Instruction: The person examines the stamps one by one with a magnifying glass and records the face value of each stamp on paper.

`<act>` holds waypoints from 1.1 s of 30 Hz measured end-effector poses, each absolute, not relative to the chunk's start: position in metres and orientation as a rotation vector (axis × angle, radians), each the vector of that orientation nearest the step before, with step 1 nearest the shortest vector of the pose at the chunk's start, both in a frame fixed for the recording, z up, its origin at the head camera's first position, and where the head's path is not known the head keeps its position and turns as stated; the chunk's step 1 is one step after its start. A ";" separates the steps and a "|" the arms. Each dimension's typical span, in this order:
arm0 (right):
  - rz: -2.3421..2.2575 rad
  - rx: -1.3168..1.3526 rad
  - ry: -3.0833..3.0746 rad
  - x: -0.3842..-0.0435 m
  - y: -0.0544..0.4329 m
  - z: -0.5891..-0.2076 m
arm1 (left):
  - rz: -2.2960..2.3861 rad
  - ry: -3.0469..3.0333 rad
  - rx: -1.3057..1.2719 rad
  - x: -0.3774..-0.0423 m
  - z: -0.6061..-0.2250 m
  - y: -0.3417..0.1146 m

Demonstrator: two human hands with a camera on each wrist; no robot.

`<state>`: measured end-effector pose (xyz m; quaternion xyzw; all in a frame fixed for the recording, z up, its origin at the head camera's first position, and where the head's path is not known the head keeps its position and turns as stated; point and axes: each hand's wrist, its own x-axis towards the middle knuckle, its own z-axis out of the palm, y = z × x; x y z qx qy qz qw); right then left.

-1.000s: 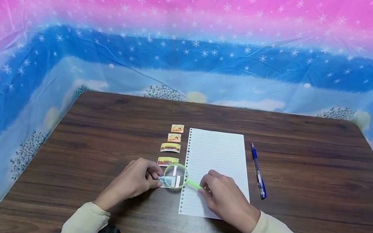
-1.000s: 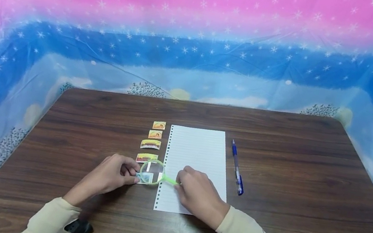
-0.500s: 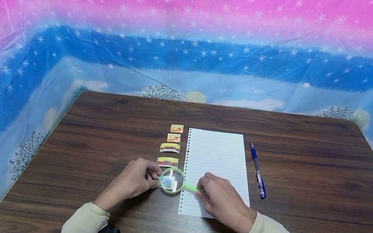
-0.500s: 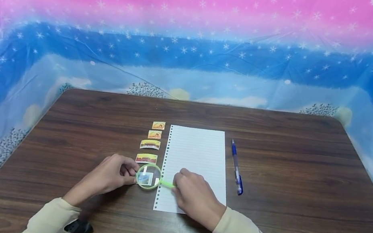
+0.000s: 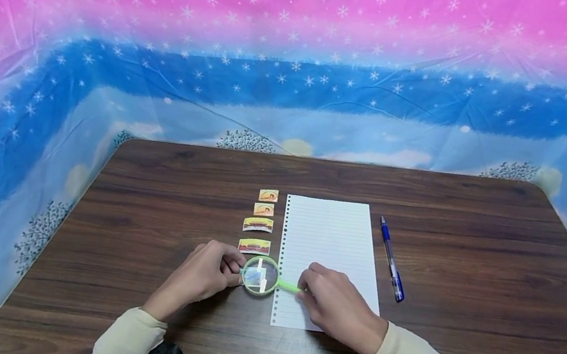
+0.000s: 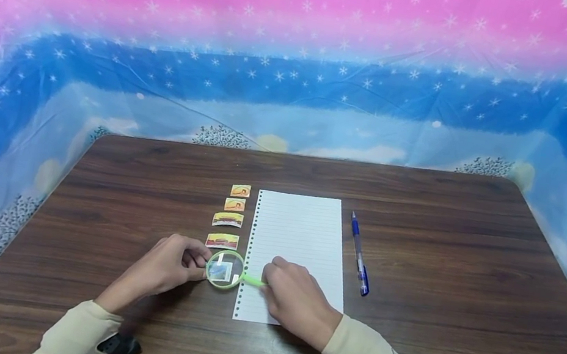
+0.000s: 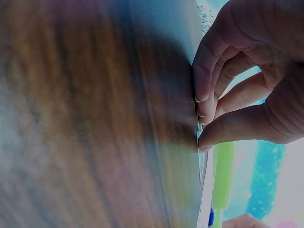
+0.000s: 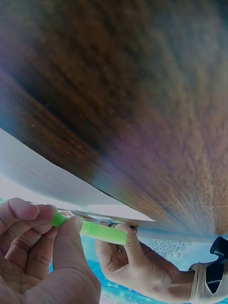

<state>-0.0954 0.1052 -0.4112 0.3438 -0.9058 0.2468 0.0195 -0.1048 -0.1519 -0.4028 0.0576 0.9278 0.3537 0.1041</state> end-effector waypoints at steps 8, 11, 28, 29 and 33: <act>0.772 1.030 -2.809 -0.095 0.109 -0.408 | 1.050 2.725 0.178 -0.104 -0.402 -0.151; 0.770 0.996 -2.795 -0.096 0.115 -0.406 | 1.054 2.726 0.181 -0.104 -0.401 -0.151; 0.736 0.726 -2.822 -0.105 0.163 -0.392 | 1.048 2.734 0.183 -0.104 -0.401 -0.150; 0.742 0.712 -2.818 -0.106 0.167 -0.391 | 1.046 2.735 0.180 -0.104 -0.401 -0.150; 0.760 0.637 -2.826 -0.108 0.183 -0.390 | 1.040 2.735 0.174 -0.103 -0.401 -0.150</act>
